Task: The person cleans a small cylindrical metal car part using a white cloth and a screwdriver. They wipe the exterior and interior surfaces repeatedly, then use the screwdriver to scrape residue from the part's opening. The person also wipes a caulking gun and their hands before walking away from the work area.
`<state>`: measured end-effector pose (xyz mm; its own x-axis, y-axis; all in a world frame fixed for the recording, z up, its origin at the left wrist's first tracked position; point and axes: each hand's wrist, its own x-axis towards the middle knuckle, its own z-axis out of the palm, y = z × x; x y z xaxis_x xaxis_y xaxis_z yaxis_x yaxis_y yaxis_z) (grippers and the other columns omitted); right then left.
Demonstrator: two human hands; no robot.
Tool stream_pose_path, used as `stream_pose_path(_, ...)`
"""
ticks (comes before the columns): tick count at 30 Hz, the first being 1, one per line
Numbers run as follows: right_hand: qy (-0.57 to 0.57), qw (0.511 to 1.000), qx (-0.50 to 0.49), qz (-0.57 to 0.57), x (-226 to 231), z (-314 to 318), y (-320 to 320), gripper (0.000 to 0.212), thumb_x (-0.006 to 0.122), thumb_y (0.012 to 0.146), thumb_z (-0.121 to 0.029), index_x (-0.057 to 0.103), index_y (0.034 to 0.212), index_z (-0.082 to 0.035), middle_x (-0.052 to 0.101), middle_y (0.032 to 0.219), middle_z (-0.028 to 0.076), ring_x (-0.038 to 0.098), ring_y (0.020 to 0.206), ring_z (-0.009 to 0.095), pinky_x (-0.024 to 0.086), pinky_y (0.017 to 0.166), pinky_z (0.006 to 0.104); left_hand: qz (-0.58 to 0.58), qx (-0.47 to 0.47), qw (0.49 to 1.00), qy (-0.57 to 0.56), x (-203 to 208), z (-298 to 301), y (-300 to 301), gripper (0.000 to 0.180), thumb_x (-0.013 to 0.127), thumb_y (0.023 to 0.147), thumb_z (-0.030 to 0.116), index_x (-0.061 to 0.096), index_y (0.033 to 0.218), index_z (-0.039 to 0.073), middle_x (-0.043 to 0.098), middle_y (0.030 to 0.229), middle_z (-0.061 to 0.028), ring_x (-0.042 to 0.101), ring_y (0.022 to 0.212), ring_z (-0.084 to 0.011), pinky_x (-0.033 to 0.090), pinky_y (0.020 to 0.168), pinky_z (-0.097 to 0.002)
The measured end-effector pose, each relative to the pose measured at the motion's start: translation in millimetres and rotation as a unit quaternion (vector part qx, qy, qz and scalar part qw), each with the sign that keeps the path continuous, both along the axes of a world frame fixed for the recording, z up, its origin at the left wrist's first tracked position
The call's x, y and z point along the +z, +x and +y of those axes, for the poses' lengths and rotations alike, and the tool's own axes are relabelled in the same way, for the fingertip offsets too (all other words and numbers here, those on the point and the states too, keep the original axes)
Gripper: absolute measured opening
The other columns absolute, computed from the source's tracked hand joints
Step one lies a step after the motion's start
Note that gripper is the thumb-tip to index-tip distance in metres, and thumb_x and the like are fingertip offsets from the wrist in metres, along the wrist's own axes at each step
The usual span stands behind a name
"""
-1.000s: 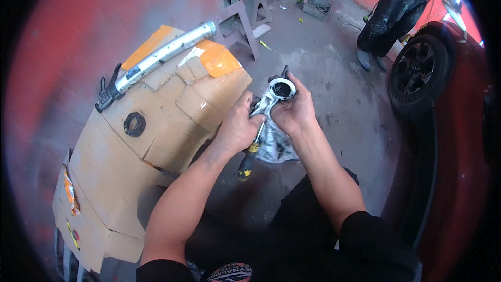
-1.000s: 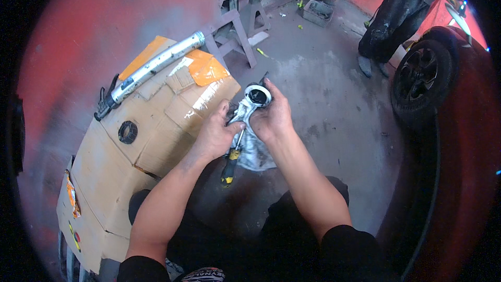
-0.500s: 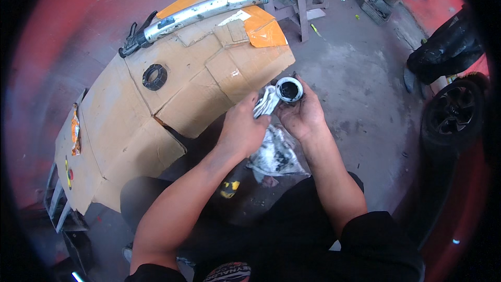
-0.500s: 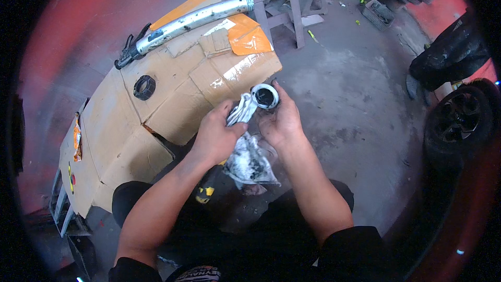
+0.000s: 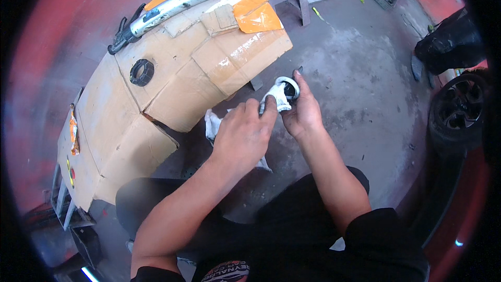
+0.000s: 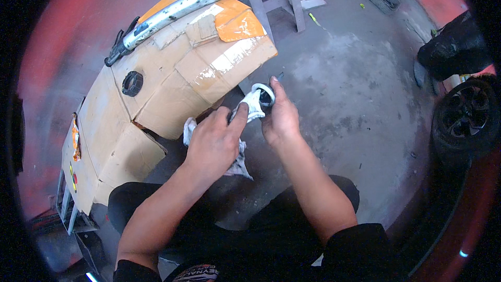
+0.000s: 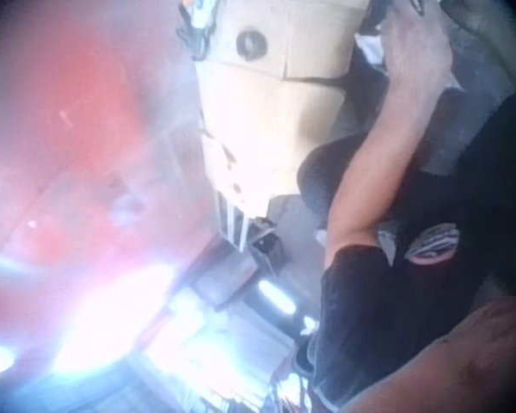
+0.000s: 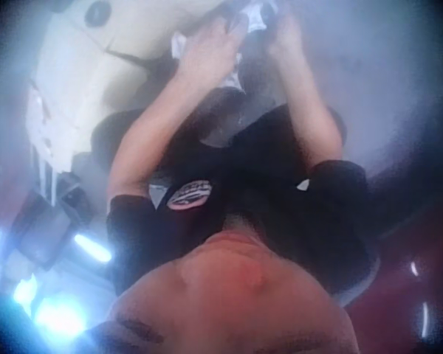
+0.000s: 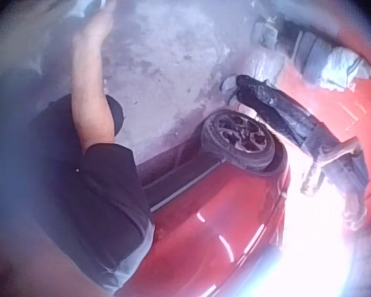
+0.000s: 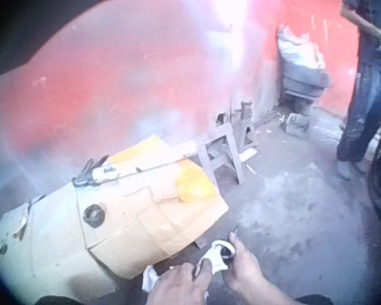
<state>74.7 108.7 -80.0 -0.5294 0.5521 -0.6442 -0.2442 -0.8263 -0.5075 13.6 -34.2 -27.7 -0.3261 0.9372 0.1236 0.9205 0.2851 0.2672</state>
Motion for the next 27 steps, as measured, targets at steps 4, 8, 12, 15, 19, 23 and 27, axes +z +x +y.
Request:
stream_pose_path(4,0.061,0.998,0.005,-0.004,-5,2,3,0.031,0.063,0.096,-0.028,0.061,0.104,0.002,0.065,0.095,0.01,0.062,0.087,0.02,0.049,0.083,0.036,0.054,-0.002,0.998,-0.027,-6,7,-1,0.051,0.064,0.078,0.005,0.054,0.128,0.0,0.054,0.09,-0.0146,0.061,0.081,-0.0306,0.052,0.068,-0.0411)
stream_pose_path(8,0.095,0.995,0.021,-0.018,-11,1,5,0.029,0.061,0.097,-0.029,0.06,0.102,0.0,0.065,0.094,0.011,0.063,0.086,0.02,0.051,0.079,0.0364,0.003,0.015,0.999,-0.033,-15,11,2,0.049,0.065,0.078,0.005,0.056,0.126,0.002,0.055,0.088,-0.0136,0.062,0.077,-0.0305,0.053,0.067,-0.0414)
stream_pose_path(12,0.069,0.997,0.028,0.027,-13,5,12,0.025,0.06,0.097,-0.028,0.061,0.098,-0.003,0.065,0.09,0.009,0.062,0.081,0.019,0.05,0.076,0.0354,-0.227,0.03,0.973,0.017,-13,12,-2,0.036,0.062,0.082,0.004,0.06,0.117,0.001,0.062,0.091,-0.0181,0.067,0.077,-0.0326,0.053,0.069,-0.0405)
stream_pose_path(15,0.04,0.995,0.035,0.081,-5,8,15,0.024,0.061,0.097,-0.028,0.061,0.096,-0.004,0.064,0.088,0.009,0.061,0.082,0.02,0.05,0.076,0.0362,-0.447,0.042,0.891,0.061,-13,10,-12,0.036,0.064,0.082,0.0,0.061,0.118,0.001,0.067,0.093,-0.0171,0.068,0.08,-0.0332,0.053,0.07,-0.039)
stream_pose_path(19,0.052,0.994,0.046,0.088,-4,11,10,0.031,0.056,0.099,-0.034,0.062,0.099,-0.003,0.065,0.091,0.009,0.061,0.085,0.02,0.049,0.081,0.0361,-0.17,0.008,0.981,0.096,-10,6,-12,0.042,0.064,0.08,0.001,0.06,0.121,0.001,0.064,0.096,-0.0189,0.067,0.084,-0.0344,0.054,0.069,-0.0389)
stream_pose_path(23,0.122,0.988,0.066,0.066,-7,14,6,0.038,0.054,0.1,-0.035,0.062,0.103,0.001,0.067,0.097,0.011,0.062,0.09,0.021,0.049,0.086,0.0368,0.02,0.009,0.999,0.034,-3,7,-13,0.046,0.065,0.075,0.004,0.057,0.12,-0.001,0.057,0.09,-0.0157,0.064,0.079,-0.0309,0.054,0.067,-0.0409)
stream_pose_path(27,0.124,0.984,0.095,0.081,-5,15,13,0.035,0.056,0.099,-0.034,0.063,0.102,0.0,0.066,0.092,0.01,0.062,0.085,0.02,0.05,0.081,0.0362,-0.136,0.005,0.99,0.04,-4,6,-14,0.036,0.062,0.082,0.002,0.06,0.117,0.001,0.061,0.089,-0.0177,0.064,0.081,-0.0358,0.053,0.07,-0.0407)
